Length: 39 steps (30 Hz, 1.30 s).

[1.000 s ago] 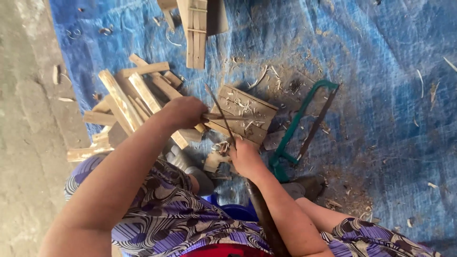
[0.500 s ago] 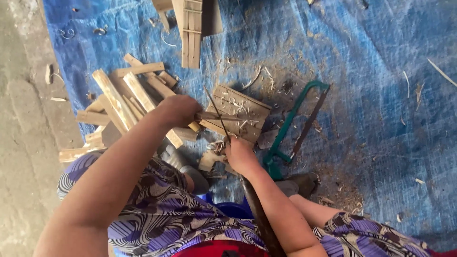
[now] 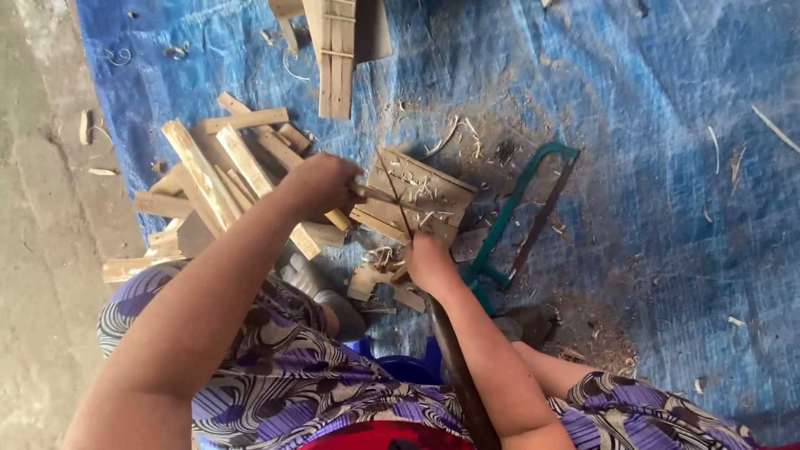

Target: A person is sitting on the floor and using a curved blade to shave thin strips from pieces of wood.

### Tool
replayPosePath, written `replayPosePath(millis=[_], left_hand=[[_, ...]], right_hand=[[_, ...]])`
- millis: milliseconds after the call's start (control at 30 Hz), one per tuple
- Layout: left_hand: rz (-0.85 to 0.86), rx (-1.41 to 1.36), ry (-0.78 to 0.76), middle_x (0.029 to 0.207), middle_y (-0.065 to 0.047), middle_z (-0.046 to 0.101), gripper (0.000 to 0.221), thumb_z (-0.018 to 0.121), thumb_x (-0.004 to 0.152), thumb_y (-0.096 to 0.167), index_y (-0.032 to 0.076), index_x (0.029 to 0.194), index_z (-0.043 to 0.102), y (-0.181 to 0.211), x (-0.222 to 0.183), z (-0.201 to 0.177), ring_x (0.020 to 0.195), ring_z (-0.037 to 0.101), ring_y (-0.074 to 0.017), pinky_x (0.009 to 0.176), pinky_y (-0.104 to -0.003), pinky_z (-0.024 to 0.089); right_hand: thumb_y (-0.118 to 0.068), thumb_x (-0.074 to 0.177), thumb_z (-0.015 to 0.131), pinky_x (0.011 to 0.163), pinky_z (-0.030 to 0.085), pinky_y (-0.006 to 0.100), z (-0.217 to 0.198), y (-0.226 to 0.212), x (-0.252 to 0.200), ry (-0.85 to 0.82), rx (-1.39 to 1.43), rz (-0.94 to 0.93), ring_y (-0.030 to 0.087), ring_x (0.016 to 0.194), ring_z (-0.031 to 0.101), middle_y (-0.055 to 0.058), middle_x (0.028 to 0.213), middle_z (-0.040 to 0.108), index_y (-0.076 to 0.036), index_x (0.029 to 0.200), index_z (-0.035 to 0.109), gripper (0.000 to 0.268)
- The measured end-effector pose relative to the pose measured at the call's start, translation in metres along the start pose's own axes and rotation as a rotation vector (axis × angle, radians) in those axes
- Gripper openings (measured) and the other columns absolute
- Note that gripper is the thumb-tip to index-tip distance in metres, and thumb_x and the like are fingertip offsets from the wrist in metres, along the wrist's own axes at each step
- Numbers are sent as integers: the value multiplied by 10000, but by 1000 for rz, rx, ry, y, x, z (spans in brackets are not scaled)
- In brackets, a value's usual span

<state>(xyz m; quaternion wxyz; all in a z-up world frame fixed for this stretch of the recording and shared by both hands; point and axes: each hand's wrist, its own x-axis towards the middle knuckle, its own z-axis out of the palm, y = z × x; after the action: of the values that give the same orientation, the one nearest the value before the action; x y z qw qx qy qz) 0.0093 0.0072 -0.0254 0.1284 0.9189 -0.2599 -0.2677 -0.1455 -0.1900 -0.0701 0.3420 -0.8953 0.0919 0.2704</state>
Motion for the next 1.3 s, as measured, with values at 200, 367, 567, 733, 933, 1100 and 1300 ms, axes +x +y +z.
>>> replayPosePath(millis=[200,367,567,733,933,1100,1300], left_hand=[[-204,-583,261,1131,-196,644,558,859,818,387,71,1142,532,48,-13,10,1071,680,-424,989,-578,527],[-162,-582,433,978,-139,615,400,785,875,334,109,1052,506,57,9,2,989,678,-417,902,-563,535],[-123,-567,442,948,-142,644,386,806,860,325,126,1032,523,45,57,18,947,701,-411,861,-540,545],[-115,-612,400,922,-130,690,377,796,886,323,110,1045,529,29,78,15,907,726,-384,835,-522,556],[-48,-617,427,888,-162,678,402,819,874,320,98,1039,528,21,96,7,852,722,-387,764,-520,562],[-78,-678,386,876,-121,701,322,805,922,247,101,1044,545,16,84,11,757,735,-276,699,-421,573],[-83,-672,375,893,-154,689,352,809,919,253,74,1064,543,11,85,3,759,741,-304,695,-432,578]], right_hand=[[-201,995,484,748,610,582,-10,3,4,14,86,19,539,985,692,395,1035,683,149,1160,644,419],[-239,1001,486,776,599,595,-40,-22,-18,13,62,64,531,1023,688,385,1076,682,117,1178,641,426],[-218,1043,384,795,616,559,-67,-30,-24,-28,84,61,508,1065,678,404,1210,626,151,1393,473,517],[-200,1080,393,728,632,524,-30,32,22,-41,65,70,468,1003,701,384,1159,640,170,1415,434,500],[-244,1053,420,644,619,476,-36,23,24,-20,95,131,421,897,730,324,1041,696,131,1253,574,451],[-157,1012,512,613,619,419,-1,59,61,-28,61,152,390,807,740,275,863,720,120,1007,705,337],[-217,1030,458,623,596,461,-34,31,28,-21,226,142,407,859,737,320,1022,715,124,1224,636,430]])
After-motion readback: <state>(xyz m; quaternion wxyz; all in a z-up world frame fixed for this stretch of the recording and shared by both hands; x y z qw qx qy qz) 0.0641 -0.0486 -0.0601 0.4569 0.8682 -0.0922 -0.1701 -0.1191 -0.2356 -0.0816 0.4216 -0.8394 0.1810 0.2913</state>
